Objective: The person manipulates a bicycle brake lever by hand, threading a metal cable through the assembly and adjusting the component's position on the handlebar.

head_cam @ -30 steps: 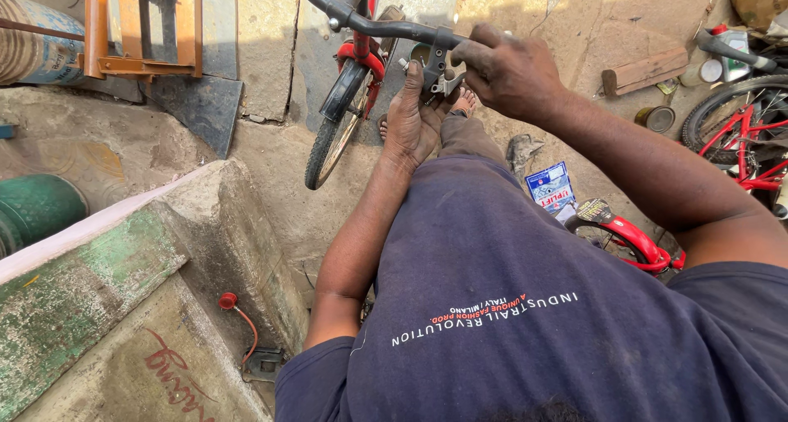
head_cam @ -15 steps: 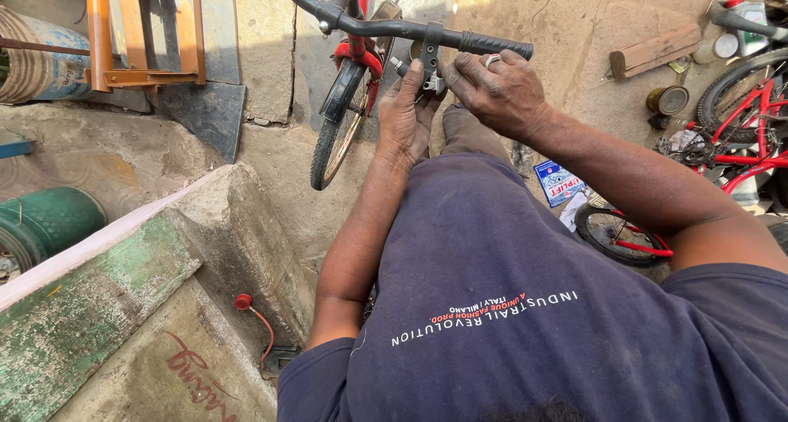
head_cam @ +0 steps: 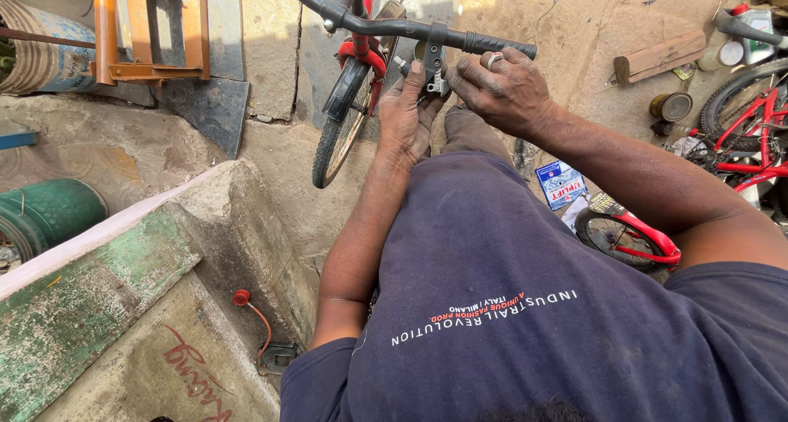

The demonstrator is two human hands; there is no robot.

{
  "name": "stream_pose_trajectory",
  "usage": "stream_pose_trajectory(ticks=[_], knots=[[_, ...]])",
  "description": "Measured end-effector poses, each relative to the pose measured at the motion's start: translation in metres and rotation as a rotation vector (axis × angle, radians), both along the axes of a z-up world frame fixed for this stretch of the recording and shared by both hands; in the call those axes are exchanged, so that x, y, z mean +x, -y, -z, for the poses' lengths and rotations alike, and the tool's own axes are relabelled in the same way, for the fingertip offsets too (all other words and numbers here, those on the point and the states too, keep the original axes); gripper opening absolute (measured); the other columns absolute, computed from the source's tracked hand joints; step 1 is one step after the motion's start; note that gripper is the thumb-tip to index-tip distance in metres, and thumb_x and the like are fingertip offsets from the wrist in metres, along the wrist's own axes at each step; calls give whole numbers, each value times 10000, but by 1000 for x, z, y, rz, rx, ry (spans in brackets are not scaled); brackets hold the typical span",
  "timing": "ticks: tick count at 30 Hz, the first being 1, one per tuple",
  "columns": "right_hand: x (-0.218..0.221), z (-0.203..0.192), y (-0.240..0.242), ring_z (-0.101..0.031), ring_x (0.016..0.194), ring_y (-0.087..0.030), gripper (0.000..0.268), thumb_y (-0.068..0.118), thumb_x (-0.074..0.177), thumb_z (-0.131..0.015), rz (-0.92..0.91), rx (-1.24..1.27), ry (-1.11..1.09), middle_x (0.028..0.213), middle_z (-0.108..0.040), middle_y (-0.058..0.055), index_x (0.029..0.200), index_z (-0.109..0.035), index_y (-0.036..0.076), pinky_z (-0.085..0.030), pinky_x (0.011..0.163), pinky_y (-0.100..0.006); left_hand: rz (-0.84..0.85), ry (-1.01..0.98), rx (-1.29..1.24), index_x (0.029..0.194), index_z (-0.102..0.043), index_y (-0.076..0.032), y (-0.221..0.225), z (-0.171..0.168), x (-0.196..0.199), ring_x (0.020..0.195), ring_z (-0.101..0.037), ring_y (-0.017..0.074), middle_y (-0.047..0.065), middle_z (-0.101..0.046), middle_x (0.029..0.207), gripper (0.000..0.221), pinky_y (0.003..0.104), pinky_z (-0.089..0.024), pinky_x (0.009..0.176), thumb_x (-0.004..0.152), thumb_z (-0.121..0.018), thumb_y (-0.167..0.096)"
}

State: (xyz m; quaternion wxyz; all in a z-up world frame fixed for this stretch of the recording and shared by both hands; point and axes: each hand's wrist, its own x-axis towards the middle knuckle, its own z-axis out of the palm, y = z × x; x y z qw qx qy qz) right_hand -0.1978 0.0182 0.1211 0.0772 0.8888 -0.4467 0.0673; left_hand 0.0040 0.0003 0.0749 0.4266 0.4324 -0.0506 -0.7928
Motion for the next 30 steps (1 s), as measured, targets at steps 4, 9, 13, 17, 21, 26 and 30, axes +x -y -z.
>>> stream_pose_trajectory(ticks=[4, 9, 13, 17, 21, 26, 30], knots=[[8, -2, -8, -590, 779, -74, 187, 227, 1042, -630, 26, 91, 28, 1055, -625, 47, 1175, -741, 156, -473, 702, -287, 2, -12, 23, 1163, -634, 24, 0, -1, -1, 992, -709, 234, 135, -717, 1056, 437, 432, -639, 925, 931, -746, -330], [0, 4, -6, -596, 796, -74, 162, 210, 1079, -627, 8, 26, -1, 1027, -607, 45, 1190, -736, 164, -469, 711, -273, 1, 0, 24, 1175, -627, 38, -2, -4, -3, 1006, -709, 245, 148, -712, 1063, 440, 440, -637, 940, 946, -740, -320], [1, 7, -11, -612, 811, -86, 132, 200, 1061, -629, 1, 84, 11, 1057, -625, 51, 1151, -723, 176, -485, 735, -283, 32, -36, 5, 1197, -637, 30, -7, -4, -2, 1021, -707, 221, 141, -711, 1088, 362, 403, -623, 970, 937, -763, -187], [-3, 7, -19, -634, 852, -85, 203, 203, 1045, -619, 22, 49, 19, 1105, -638, 33, 1215, -723, 164, -493, 753, -288, 56, 22, -5, 1181, -646, 63, -11, 1, -10, 984, -709, 235, 146, -709, 1078, 290, 397, -623, 937, 934, -752, -47], [-6, 9, -25, -645, 853, -91, 213, 201, 1070, -614, 51, 81, 10, 1114, -632, 34, 1246, -723, 154, -516, 787, -287, 87, 25, 4, 1190, -638, 53, -12, -2, -13, 996, -719, 229, 153, -724, 1084, 276, 365, -638, 922, 937, -716, -25], [-4, 4, -32, -655, 788, -109, 219, 198, 1042, -645, 108, 207, 142, 1185, -664, 3, 1241, -726, 152, -536, 711, -302, 124, 12, 13, 1235, -633, 72, -15, -3, -10, 1000, -719, 237, 164, -717, 1101, 306, 369, -647, 908, 951, -699, -22], [2, -7, -34, -706, 862, -163, 213, 258, 1018, -717, 219, 413, 487, 1158, -683, -36, 1181, -731, 123, -583, 680, -314, 146, 4, 7, 1249, -619, 86, -20, -2, -6, 988, -726, 247, 169, -704, 1108, 320, 385, -653, 884, 959, -698, -24]])
